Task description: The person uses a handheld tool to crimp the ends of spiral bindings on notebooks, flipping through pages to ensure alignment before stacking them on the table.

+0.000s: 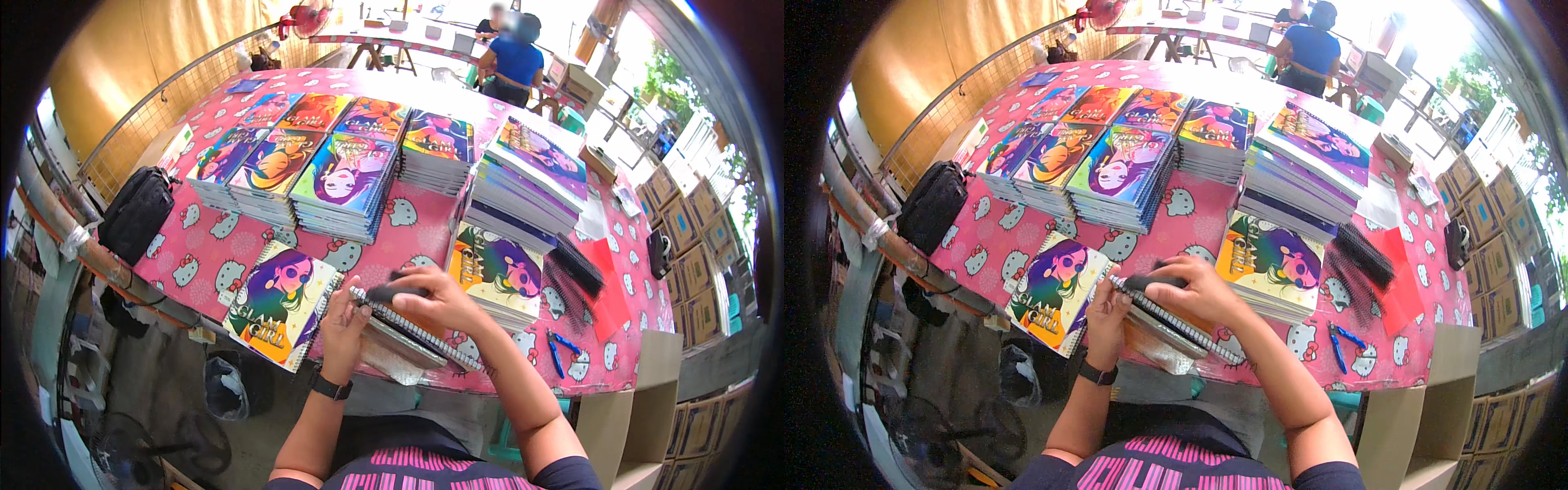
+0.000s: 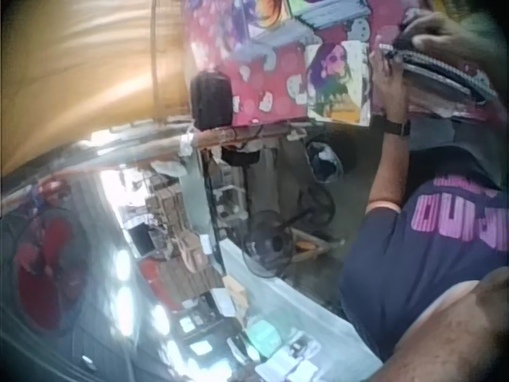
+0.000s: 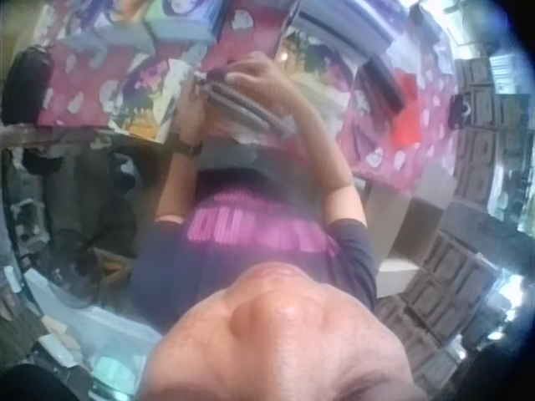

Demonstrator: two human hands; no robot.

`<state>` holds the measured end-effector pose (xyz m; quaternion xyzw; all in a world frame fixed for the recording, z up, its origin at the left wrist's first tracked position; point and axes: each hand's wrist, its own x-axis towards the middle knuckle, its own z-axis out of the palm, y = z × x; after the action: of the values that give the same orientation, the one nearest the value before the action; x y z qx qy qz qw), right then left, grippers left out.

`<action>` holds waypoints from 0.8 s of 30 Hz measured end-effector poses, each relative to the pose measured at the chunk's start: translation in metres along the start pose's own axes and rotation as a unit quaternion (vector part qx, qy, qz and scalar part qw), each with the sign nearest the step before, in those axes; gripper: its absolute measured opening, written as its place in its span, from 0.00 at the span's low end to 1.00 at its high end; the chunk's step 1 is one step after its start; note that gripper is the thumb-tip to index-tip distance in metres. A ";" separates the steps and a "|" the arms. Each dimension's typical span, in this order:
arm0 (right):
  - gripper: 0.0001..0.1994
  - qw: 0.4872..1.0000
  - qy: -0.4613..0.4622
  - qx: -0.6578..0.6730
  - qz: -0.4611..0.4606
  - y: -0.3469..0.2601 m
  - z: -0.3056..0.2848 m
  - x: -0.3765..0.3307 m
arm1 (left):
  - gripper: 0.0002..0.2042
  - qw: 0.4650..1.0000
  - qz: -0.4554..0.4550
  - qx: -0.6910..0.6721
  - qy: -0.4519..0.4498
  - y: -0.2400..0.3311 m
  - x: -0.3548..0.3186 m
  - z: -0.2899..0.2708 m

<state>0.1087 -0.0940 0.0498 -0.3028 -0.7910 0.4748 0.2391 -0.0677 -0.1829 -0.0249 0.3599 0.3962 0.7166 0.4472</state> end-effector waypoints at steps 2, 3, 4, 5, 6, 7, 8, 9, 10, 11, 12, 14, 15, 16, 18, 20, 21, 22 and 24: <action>0.24 0.967 0.083 -0.240 -0.013 0.007 -0.003 -0.004 | 0.22 0.999 0.018 0.036 -0.007 -0.003 -0.003 -0.009; 0.24 0.957 0.150 -0.247 -0.011 0.012 -0.010 -0.007 | 0.22 0.998 0.029 0.053 -0.008 -0.004 0.000 -0.015; 0.24 0.945 0.210 -0.252 -0.006 0.019 -0.018 -0.013 | 0.19 0.999 0.029 0.035 -0.007 -0.006 0.001 -0.021; 0.25 0.926 0.273 -0.259 0.003 0.027 -0.028 -0.024 | 0.18 0.997 0.030 0.067 -0.024 0.000 0.003 -0.020; 0.25 0.904 0.276 -0.320 0.067 0.036 -0.041 -0.037 | 0.17 0.994 0.032 0.099 -0.042 0.008 0.004 -0.018; 0.26 0.873 0.278 -0.379 0.130 0.045 -0.056 -0.051 | 0.16 0.989 0.036 0.131 -0.061 0.019 0.007 -0.012; 0.26 0.836 0.278 -0.431 0.194 0.048 -0.062 -0.062 | 0.14 0.979 0.079 0.175 -0.075 0.030 0.010 0.000; 0.26 0.843 0.276 -0.431 0.166 0.049 -0.063 -0.072 | 0.14 0.971 0.097 0.191 -0.101 0.035 0.010 0.008; 0.25 0.848 0.276 -0.432 0.133 0.044 -0.067 -0.078 | 0.14 0.963 0.120 0.208 -0.126 0.040 0.012 0.017; 0.25 0.857 0.269 -0.427 0.099 0.029 -0.063 -0.078 | 0.14 0.953 0.138 0.230 -0.143 0.045 0.011 0.022; 0.21 0.906 0.260 -0.332 0.041 0.011 -0.058 -0.076 | 0.14 0.958 0.135 0.210 -0.140 0.050 0.009 0.031; 0.19 0.971 0.209 -0.100 -0.060 -0.041 -0.029 -0.071 | 0.13 0.967 0.104 0.190 -0.131 0.058 0.002 0.042; 0.19 0.980 0.179 -0.074 -0.049 -0.062 -0.015 -0.073 | 0.13 0.971 0.089 0.175 -0.135 0.059 0.001 0.049; 0.18 0.980 0.182 -0.055 -0.062 -0.073 -0.004 -0.075 | 0.12 0.969 0.099 0.173 -0.148 0.060 -0.001 0.056; 0.16 0.966 0.225 -0.105 -0.070 -0.079 0.007 -0.074 | 0.12 0.971 0.089 0.152 -0.164 0.059 -0.005 0.060; 0.14 0.960 0.246 -0.107 -0.078 -0.078 0.010 -0.073 | 0.12 0.974 0.080 0.130 -0.168 0.058 -0.009 0.060; 0.13 0.959 0.251 -0.100 -0.089 -0.078 0.011 -0.071 | 0.12 0.973 0.084 0.134 -0.170 0.059 -0.011 0.059; 0.13 0.957 0.256 -0.094 -0.100 -0.078 0.013 -0.070 | 0.12 0.972 0.088 0.137 -0.171 0.060 -0.012 0.058; 0.12 0.960 0.248 -0.090 -0.091 -0.080 0.012 -0.072 | 0.12 0.967 0.099 0.143 -0.184 0.060 -0.013 0.059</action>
<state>0.1310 -0.1808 0.1095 -0.3584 -0.7704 0.2879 0.4419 -0.0332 -0.1974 0.0512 0.5833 0.3679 0.6148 0.3827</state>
